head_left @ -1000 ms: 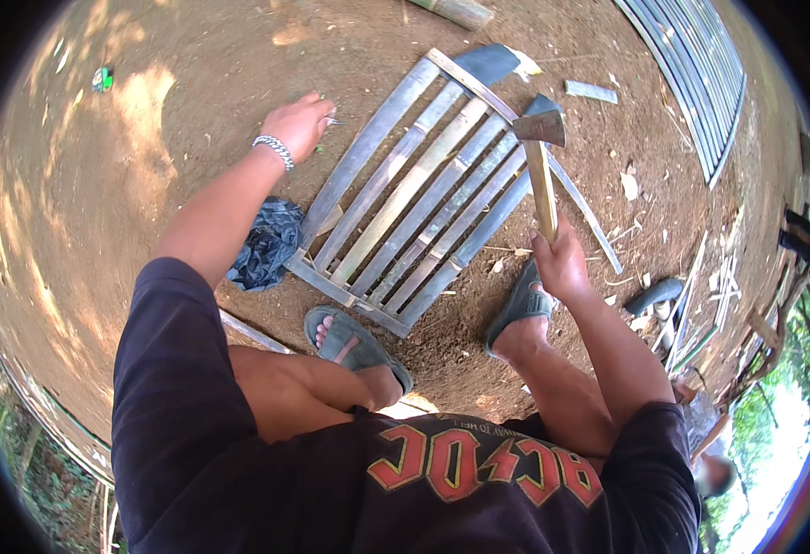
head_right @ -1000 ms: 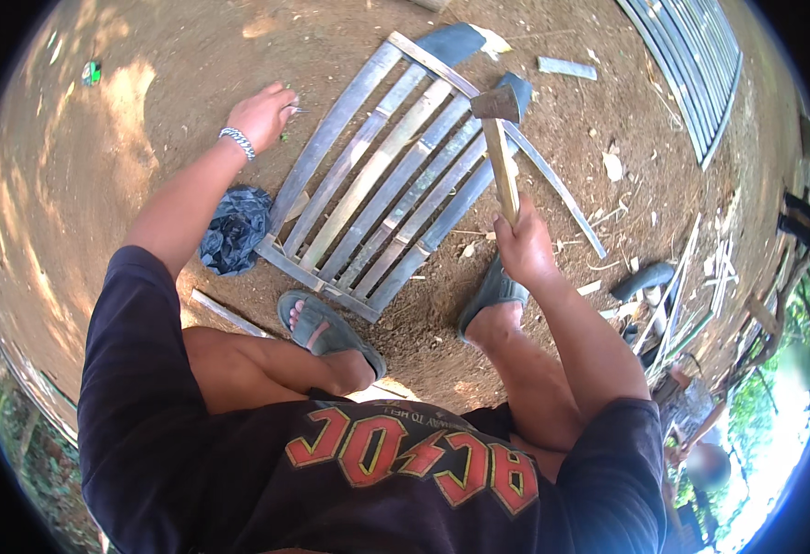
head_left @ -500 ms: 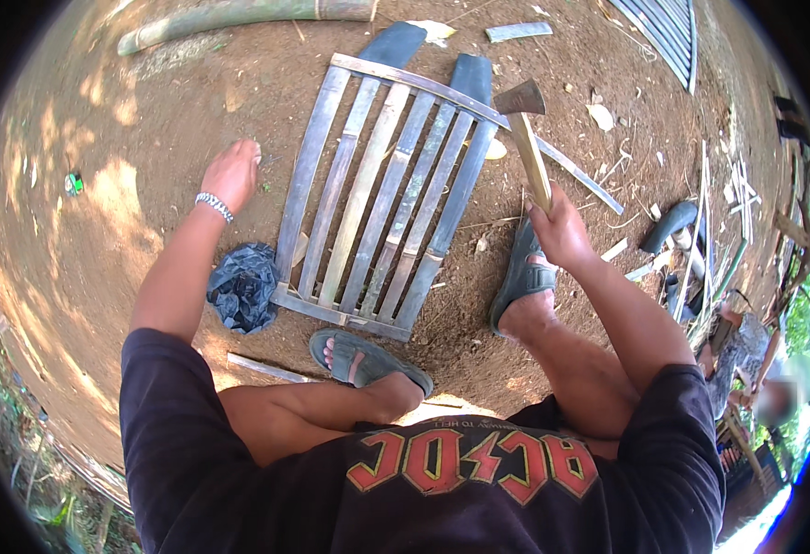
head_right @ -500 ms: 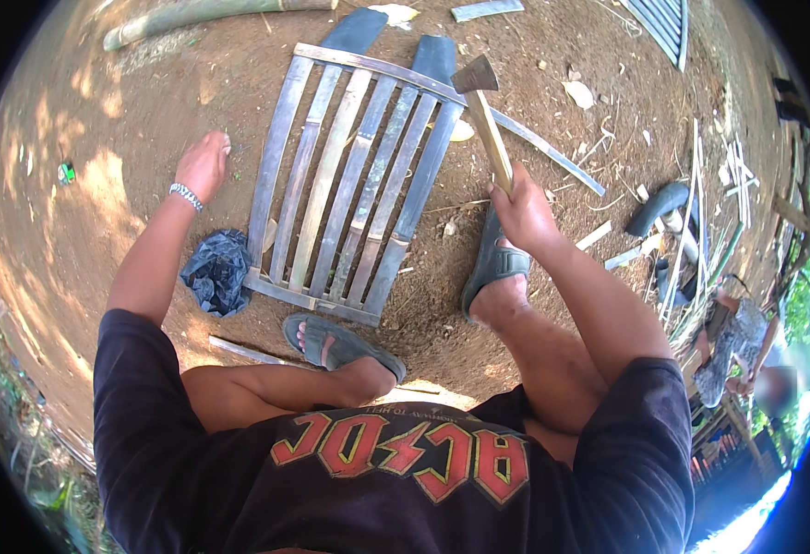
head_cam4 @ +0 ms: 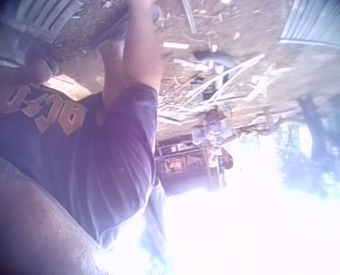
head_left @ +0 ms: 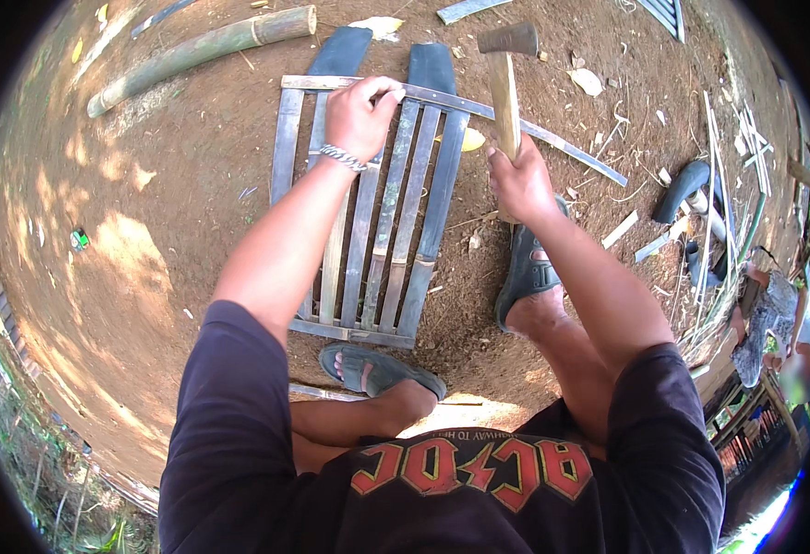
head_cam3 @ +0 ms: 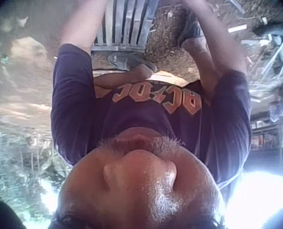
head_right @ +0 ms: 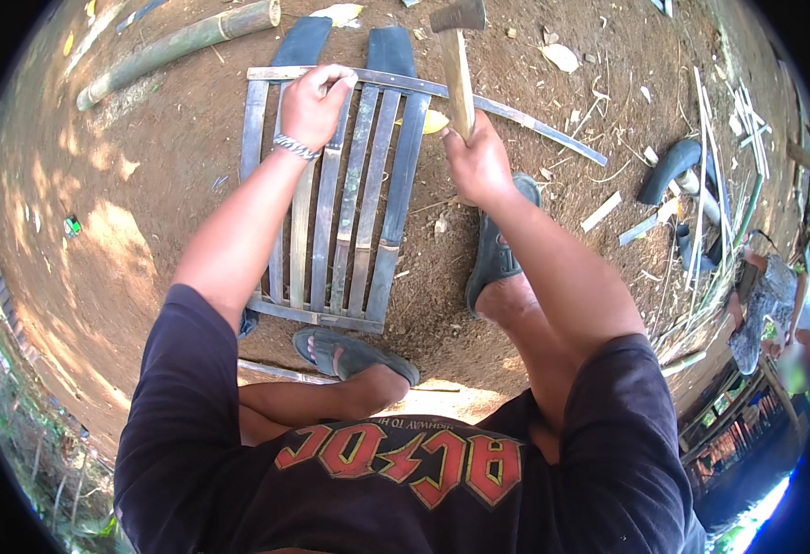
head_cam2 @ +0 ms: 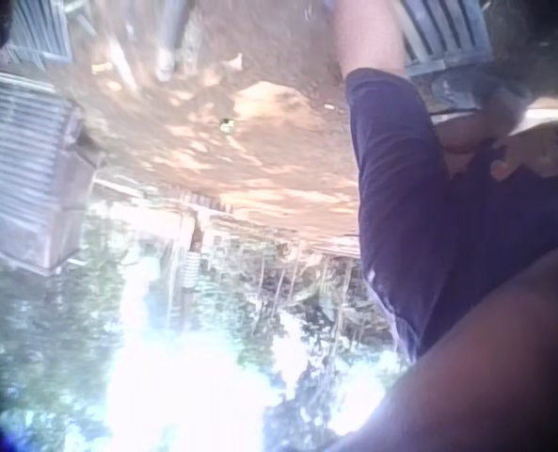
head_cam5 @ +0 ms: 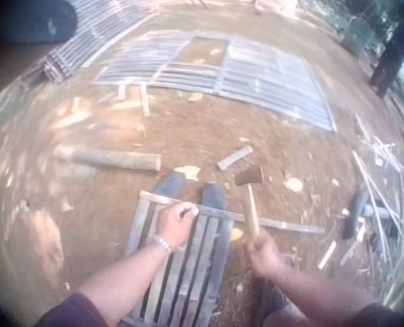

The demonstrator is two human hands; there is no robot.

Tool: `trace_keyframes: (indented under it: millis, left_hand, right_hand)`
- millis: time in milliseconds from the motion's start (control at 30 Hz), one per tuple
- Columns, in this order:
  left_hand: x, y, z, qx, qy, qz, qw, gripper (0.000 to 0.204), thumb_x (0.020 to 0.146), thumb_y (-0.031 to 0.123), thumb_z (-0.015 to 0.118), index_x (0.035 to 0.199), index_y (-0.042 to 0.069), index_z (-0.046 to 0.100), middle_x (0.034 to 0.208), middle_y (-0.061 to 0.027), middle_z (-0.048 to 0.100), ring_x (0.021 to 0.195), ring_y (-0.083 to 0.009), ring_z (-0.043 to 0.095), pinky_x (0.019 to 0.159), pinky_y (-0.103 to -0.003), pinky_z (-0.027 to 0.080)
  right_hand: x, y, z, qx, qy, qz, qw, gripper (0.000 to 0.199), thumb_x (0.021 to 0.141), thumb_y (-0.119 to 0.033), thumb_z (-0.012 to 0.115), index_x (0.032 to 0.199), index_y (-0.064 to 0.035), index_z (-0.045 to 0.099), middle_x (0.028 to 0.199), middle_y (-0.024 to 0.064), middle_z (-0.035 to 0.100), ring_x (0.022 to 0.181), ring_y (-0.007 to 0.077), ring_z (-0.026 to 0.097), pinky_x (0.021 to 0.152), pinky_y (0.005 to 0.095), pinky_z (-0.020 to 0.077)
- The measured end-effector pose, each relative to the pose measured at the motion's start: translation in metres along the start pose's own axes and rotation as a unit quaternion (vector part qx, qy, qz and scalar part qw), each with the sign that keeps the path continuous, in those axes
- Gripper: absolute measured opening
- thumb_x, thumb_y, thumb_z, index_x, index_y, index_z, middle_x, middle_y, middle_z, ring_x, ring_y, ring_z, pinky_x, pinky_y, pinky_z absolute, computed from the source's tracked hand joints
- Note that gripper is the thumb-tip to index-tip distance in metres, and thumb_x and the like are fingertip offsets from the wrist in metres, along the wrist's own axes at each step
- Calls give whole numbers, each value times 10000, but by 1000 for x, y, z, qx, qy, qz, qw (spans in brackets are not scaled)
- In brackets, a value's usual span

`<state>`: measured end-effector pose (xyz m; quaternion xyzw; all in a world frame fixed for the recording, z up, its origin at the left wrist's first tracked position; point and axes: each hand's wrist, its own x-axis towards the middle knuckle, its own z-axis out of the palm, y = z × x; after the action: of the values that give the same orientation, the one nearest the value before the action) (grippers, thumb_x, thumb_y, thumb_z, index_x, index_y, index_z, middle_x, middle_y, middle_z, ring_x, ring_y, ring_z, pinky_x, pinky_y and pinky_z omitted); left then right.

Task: The person retrieves a nail from a bag and walks to a work area where they sit on the ground. They use a hammer to drive nails into a bamboo frame, securing slats and crosspieces. The person repeatedly adjusts the frame and hammers nails to assemble the structure.

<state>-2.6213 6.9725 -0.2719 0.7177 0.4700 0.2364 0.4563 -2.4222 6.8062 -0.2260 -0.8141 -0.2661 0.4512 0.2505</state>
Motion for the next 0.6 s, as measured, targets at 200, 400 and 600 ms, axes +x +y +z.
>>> trace_keyframes:
  millis: [200, 400, 600]
  left_hand:
    - [19, -27, 43, 165, 87, 134, 973, 138, 878, 332, 722, 918, 214, 781, 1063, 38, 748, 1208, -170, 586, 1152, -453, 201]
    - [20, -36, 50, 173, 93, 126, 972, 154, 905, 325, 708, 944, 193, 777, 1078, 11, 746, 1163, -171, 627, 1148, -435, 232]
    - [19, -37, 44, 178, 73, 127, 973, 164, 916, 327, 699, 962, 188, 773, 1083, 9, 745, 1155, -167, 629, 1152, -427, 224]
  right_hand:
    - [-3, 2, 20, 61, 52, -47, 996, 368, 978, -214, 607, 1264, 6, 537, 1008, 217, 678, 968, 320, 687, 869, 427, 525]
    - [-15, 11, 41, 130, 85, -20, 988, 357, 974, -202, 621, 1238, 20, 531, 1035, 233, 676, 994, 357, 684, 886, 442, 522]
    - [-28, 11, 56, 169, 99, -26, 980, 354, 966, -198, 625, 1213, 36, 528, 1001, 243, 676, 976, 388, 684, 860, 459, 520]
